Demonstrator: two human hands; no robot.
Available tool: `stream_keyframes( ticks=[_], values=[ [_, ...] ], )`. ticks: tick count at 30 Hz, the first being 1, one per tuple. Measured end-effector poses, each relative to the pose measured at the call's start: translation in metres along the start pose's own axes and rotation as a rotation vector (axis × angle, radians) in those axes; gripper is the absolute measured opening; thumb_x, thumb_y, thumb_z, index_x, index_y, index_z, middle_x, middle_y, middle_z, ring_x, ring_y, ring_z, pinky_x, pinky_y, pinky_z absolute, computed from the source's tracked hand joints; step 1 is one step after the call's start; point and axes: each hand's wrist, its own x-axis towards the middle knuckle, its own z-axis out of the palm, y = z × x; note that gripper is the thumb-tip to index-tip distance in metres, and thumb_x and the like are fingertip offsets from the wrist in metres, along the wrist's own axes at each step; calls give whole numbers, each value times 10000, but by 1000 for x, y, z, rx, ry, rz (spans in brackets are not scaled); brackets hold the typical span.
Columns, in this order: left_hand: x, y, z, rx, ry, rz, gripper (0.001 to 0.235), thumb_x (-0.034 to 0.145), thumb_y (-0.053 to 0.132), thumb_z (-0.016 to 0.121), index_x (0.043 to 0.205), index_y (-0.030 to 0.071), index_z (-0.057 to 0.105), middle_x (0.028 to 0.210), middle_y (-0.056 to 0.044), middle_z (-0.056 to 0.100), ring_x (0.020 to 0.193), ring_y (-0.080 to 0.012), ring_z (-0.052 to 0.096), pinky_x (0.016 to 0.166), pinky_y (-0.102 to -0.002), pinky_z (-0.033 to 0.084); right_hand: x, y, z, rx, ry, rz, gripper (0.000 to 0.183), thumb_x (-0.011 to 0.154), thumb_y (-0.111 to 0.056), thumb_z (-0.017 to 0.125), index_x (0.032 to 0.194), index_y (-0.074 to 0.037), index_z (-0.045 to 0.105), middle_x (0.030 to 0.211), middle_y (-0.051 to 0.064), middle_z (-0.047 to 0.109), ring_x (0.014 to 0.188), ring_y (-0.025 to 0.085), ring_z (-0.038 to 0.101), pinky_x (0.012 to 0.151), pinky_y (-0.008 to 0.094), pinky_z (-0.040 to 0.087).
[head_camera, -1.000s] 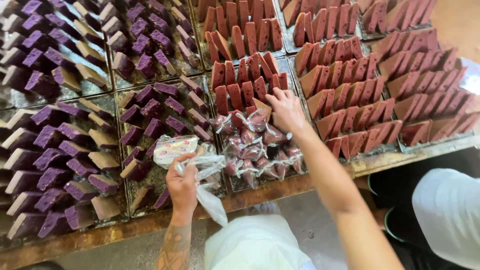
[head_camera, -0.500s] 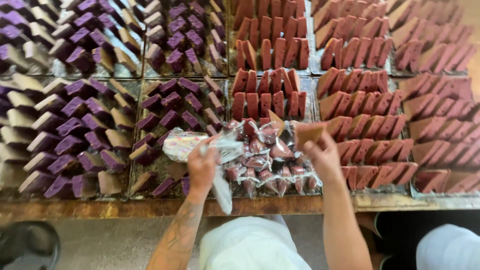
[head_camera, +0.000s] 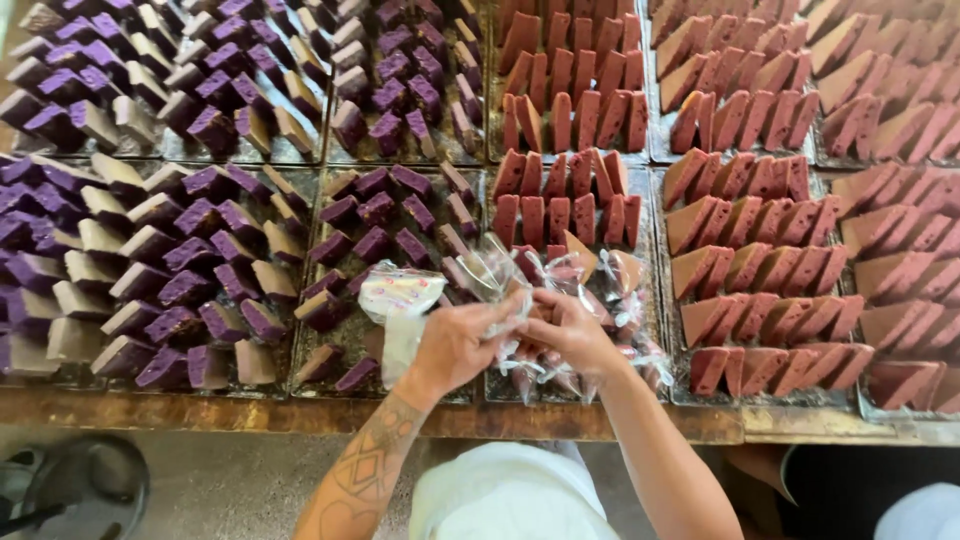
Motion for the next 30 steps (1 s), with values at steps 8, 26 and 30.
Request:
stream_keyframes(
  ticks=[8,26,30],
  values=[
    [-39,0,4,102,109,-125,496,871,181,731,1362,237,684,812,-92,681,649,-313,665,566,-414,531,36,101,43,529,169,-192,235,1036,-173,708,1208,-18,671,918,39,664,704,104,574,599,243,463],
    [-70,-19,-77,-676,32,-495,289,1013,218,629,1234,78,751,818,-68,752,693,-35,620,629,-278,535,-3,-11,139,-1309,478,-490,159,904,-183,650,811,-65,599,798,155,669,766,401,663,635,523,510],
    [-60,-22,-100,-417,-13,-522,250,1025,202,629,1129,64,808,697,-76,725,580,-72,595,573,-274,516,-27,-31,157,-1262,444,-595,132,810,-161,707,797,-72,610,778,149,645,718,393,643,599,496,498]
  ],
)
